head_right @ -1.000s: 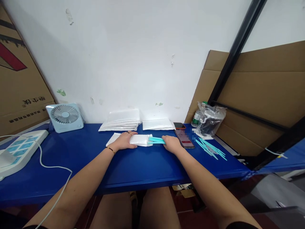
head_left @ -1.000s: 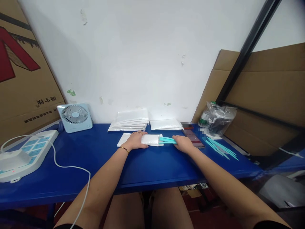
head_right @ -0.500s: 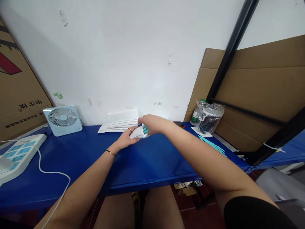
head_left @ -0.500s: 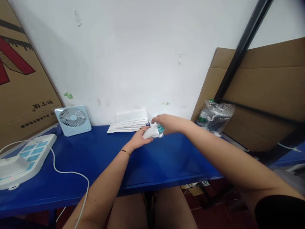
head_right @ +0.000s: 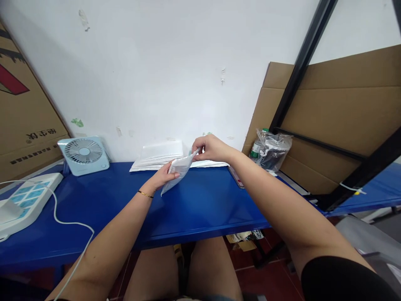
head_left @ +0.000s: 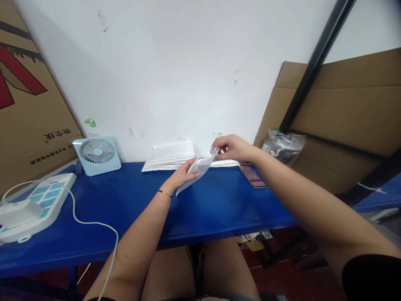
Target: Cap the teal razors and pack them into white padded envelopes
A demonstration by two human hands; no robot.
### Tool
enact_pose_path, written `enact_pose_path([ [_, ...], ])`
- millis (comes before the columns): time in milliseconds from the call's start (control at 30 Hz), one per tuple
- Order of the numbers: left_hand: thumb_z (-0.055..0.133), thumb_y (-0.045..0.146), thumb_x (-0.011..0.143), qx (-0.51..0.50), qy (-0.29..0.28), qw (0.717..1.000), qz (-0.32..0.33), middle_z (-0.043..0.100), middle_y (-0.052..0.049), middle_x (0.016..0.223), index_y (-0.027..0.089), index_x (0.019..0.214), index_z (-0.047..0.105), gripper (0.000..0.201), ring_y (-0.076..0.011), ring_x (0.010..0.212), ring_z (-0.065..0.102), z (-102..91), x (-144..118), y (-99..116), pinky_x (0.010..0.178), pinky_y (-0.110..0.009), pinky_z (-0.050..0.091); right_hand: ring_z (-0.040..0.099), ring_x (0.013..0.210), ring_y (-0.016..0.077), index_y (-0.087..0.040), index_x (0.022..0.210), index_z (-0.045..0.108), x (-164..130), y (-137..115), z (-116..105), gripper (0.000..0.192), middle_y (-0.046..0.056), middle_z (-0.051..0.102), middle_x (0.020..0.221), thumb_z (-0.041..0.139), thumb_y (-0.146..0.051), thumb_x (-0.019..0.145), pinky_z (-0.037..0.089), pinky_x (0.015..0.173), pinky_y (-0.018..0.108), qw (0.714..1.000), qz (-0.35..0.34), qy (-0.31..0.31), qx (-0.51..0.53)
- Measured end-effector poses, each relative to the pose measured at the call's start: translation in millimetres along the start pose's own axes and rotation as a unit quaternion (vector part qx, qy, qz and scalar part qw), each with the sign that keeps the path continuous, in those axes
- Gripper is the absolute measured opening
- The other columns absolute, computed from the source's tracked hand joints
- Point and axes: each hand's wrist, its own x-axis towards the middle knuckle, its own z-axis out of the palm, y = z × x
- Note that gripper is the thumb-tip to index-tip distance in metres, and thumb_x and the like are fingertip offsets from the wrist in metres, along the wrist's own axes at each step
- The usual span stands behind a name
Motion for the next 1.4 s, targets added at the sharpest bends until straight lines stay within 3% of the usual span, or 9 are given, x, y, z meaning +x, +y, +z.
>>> enact_pose_path([
  [167,0.06,0.025,0.073,0.078,-0.015,0.996,0.051,0.043,-0.007,0.14,0.02,0.137,0.038,0.068,-0.025,0.126,0.041,-1.5,-28.0,21.1,0.107,-0.038,0.031,0.058,0.081,0.0154,-0.019,0.083,0.067,-52.6,-33.2,28.2,0.017,0.006,0.065,0.09,0.055,-0.031,0.084,0.043,0.071,0.028,0.996,-0.083,0.012,-0.034],
  [367,0.046,0.003,0.073,0.225,-0.021,0.974,0.001,0.052,-0.007,0.13,0.025,0.121,0.056,0.054,-0.0205,0.12,0.047,31.7,-116.1,22.8,0.105,-0.039,0.036,0.05,0.066,0.0154,-0.019,0.077,0.064,-130.2,-50.7,124.3,0.027,0.004,0.057,0.067,0.041,-0.022,0.092,0.033,0.06,0.029,0.981,-0.083,-0.018,-0.174],
  [500,0.062,0.026,0.077,0.235,0.03,0.972,0.002,0.054,-0.007,0.123,0.028,0.115,0.059,0.038,-0.0228,0.11,0.052,65.1,-168.0,19.4,0.094,-0.039,0.044,0.05,0.069,0.0162,-0.02,0.081,0.062,-155.3,-45.5,168.6,0.021,0.004,0.059,0.073,0.043,-0.02,0.091,0.034,0.062,0.03,0.988,-0.038,-0.009,-0.151],
  [700,0.058,0.025,0.084,0.335,0.041,0.939,0.07,0.06,-0.004,0.104,0.027,0.089,0.064,0.009,-0.018,0.094,0.056,94.5,-189.9,6.0,0.08,-0.035,0.042,0.054,0.075,0.0189,-0.019,0.087,0.06,-157.9,-59.0,177.6,0.032,0.005,0.061,0.083,0.063,-0.049,0.075,0.035,0.065,0.031,0.997,0.067,0.016,-0.035],
  [967,0.052,0.02,0.087,0.351,0.028,0.932,0.083,0.062,-0.003,0.103,0.026,0.087,0.062,0.012,-0.0166,0.094,0.056,93.4,-188.3,1.3,0.083,-0.035,0.04,0.053,0.066,0.0152,-0.02,0.077,0.056,-144.5,-58.2,187.2,0.008,0.0,0.061,0.073,0.058,-0.026,0.082,0.033,0.065,0.029,0.98,0.188,0.06,-0.025],
  [1133,0.051,0.019,0.086,0.317,0.036,0.946,0.067,0.063,-0.003,0.105,0.023,0.087,0.059,0.009,-0.017,0.097,0.055,91.5,-189.2,6.3,0.086,-0.035,0.04,0.054,0.089,0.0212,-0.022,0.095,0.061,-151.2,-51.0,170.3,0.041,0.005,0.061,0.099,0.075,-0.046,0.065,0.038,0.076,0.032,0.994,0.095,0.027,0.051],
  [1233,0.05,0.02,0.086,0.291,0.054,0.955,0.034,0.065,-0.002,0.096,0.022,0.086,0.056,0.006,-0.017,0.094,0.055,90.9,-187.2,13.0,0.086,-0.035,0.039,0.052,0.101,0.0228,-0.025,0.092,0.064,-155.7,-43.9,171.8,0.029,0.005,0.06,0.107,0.072,-0.043,0.071,0.036,0.084,0.035,0.996,0.042,0.018,0.072],
  [1300,0.049,0.022,0.086,0.279,0.076,0.957,-0.015,0.064,-0.002,0.087,0.021,0.084,0.055,0.007,-0.0169,0.088,0.056,92.1,-182.3,17.9,0.082,-0.034,0.04,0.054,0.094,0.0194,-0.023,0.082,0.064,-155.7,-39.2,180.2,0.011,0.003,0.062,0.097,0.059,-0.033,0.084,0.037,0.081,0.033,0.992,0.075,0.053,0.082],
  [1400,0.05,0.025,0.085,0.279,0.115,0.947,-0.106,0.061,0.0,0.077,0.021,0.086,0.056,0.007,-0.0165,0.077,0.055,96.1,-170.5,22.6,0.072,-0.031,0.042,0.054,0.081,0.0178,-0.02,0.072,0.059,-151.5,-35.4,194.1,0.018,0.003,0.061,0.081,0.055,-0.028,0.087,0.038,0.074,0.032,0.977,0.159,0.125,0.075],
])
